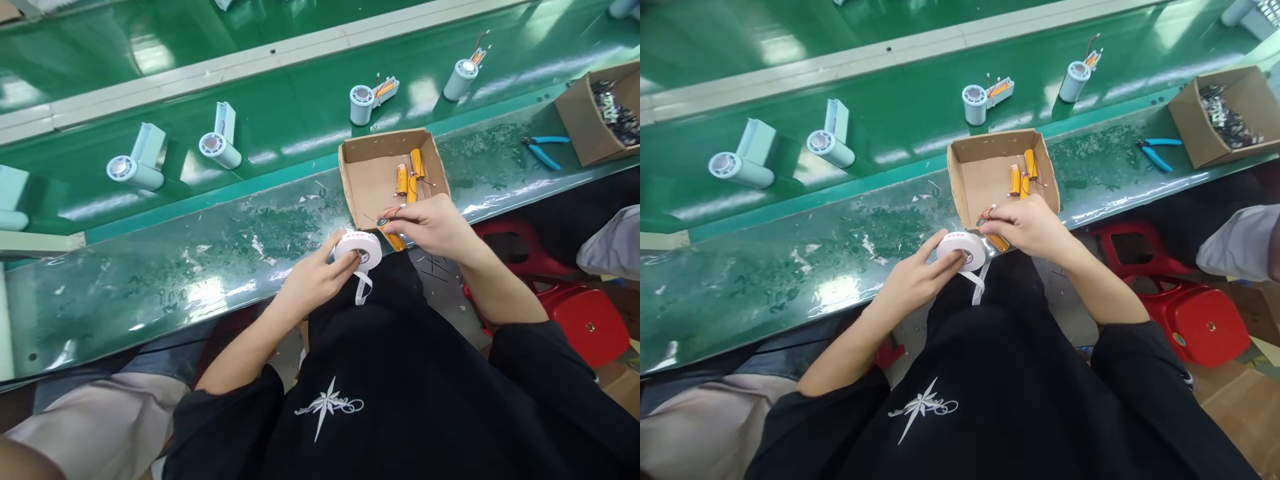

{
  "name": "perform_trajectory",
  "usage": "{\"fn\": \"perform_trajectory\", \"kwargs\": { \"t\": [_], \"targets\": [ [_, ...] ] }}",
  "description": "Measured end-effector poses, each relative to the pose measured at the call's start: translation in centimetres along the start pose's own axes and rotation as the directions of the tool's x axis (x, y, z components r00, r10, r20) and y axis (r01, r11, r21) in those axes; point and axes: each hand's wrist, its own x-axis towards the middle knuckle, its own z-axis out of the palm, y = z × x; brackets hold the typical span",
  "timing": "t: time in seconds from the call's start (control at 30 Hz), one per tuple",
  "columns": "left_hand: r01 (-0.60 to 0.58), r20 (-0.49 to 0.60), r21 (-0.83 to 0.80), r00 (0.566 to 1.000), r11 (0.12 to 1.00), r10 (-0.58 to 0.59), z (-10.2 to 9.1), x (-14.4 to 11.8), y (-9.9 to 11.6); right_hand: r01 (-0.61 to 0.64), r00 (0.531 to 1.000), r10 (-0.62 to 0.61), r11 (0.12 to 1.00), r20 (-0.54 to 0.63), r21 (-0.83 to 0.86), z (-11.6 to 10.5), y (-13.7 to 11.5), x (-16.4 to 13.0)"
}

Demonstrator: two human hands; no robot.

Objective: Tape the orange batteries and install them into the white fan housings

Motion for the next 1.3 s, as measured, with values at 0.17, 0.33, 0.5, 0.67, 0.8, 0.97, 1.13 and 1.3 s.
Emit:
{"fn": "perform_trajectory", "kwargs": {
  "t": [0.17,0.33,0.5,0.67,0.8,0.97,1.13,1.3],
  "targets": [
    [0.073,0.032,-0.049,0.997,0.996,-0.071,-0.5,1.3,0.3,-0.025,1.000,0.026,0.998,-0.016,0.059,1.1,0.6,0.2],
    [0.127,-0.062,-0.059,0.990,0.990,-0.130,-0.9,2.3,1.5,-0.011,0.906,0.183,0.912,-0.381,0.411,3.3,1.6,0.4],
    [0.175,-0.145,-0.088,0.972,0.981,-0.186,-1.1,3.6,2.5,0.013,0.690,0.345,0.873,-0.636,0.488,6.7,1.4,0.7],
    [0.088,-0.050,0.039,0.995,0.995,-0.086,-2.3,3.8,1.8,0.045,0.866,0.194,0.887,-0.461,0.459,6.0,1.2,-0.9],
    [-0.051,0.057,0.174,0.997,0.983,0.042,-3.4,3.8,0.9,0.033,0.956,0.074,0.934,-0.283,0.355,3.8,1.4,-1.6],
    [-0.158,0.119,0.182,0.983,0.971,0.137,-3.2,4.0,0.9,-0.023,0.993,0.063,0.925,-0.095,0.379,2.5,2.2,-0.5],
    [-0.017,0.012,0.136,1.000,0.991,0.016,-2.4,4.2,2.2,0.018,0.962,0.132,0.844,-0.240,0.536,3.2,3.4,0.9],
    [0.149,-0.159,0.010,0.977,0.989,-0.145,-1.5,4.5,2.4,0.190,0.803,0.195,0.811,-0.563,0.553,8.0,3.0,0.9]
  ]
}}
